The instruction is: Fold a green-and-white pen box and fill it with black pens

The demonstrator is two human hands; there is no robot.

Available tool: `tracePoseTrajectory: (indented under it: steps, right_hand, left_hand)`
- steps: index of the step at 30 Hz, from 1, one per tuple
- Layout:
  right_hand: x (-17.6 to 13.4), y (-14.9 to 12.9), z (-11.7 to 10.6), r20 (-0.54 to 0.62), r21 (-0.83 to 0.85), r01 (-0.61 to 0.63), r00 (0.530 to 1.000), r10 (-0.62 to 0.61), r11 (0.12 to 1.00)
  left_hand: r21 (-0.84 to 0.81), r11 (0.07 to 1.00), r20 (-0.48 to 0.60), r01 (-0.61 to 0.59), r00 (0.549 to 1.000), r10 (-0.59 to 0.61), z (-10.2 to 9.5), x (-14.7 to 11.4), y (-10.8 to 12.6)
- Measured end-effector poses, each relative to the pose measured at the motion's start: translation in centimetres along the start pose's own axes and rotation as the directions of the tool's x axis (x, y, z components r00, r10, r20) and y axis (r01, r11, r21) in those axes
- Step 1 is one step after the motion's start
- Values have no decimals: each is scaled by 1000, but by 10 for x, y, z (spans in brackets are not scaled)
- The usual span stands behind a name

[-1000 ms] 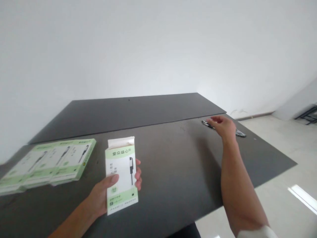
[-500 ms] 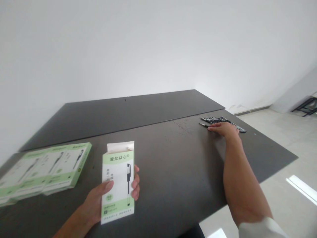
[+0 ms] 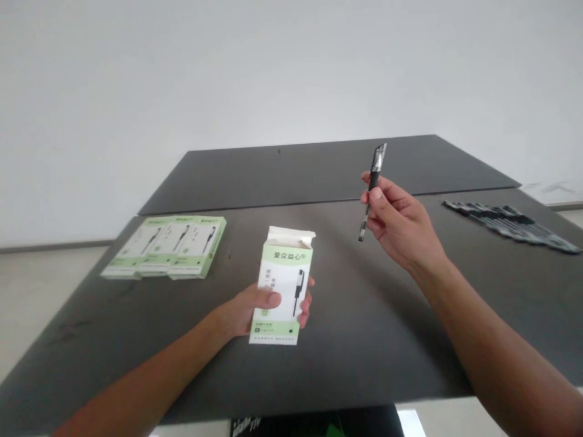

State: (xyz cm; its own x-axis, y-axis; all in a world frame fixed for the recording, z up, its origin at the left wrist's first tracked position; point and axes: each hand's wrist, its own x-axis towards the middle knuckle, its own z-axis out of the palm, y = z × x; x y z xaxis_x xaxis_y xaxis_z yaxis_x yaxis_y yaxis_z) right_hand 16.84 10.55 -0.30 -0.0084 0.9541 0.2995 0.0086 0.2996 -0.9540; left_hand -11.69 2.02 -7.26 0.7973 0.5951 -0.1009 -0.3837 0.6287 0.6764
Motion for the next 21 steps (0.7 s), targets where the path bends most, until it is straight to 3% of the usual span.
tracePoseTrajectory:
  steps: [3, 6, 12, 21]
  right_hand:
    - [-26, -18, 27, 60, 298, -45, 998, 29, 954]
    - [-46, -31, 37, 54, 358, -59, 998, 43, 932]
    - [-62, -43, 45, -12, 265, -19, 1000, 23, 964]
    - [-76, -35, 59, 92, 132, -22, 996, 10, 991]
  left_hand:
    - [19, 999, -3, 33, 999, -33, 1, 0, 0]
    - [46, 996, -2, 72, 997, -72, 2, 0, -3]
    - [139, 985, 16, 105, 994, -108, 7, -1, -5]
    - [245, 967, 17, 67, 997, -73, 9, 0, -3]
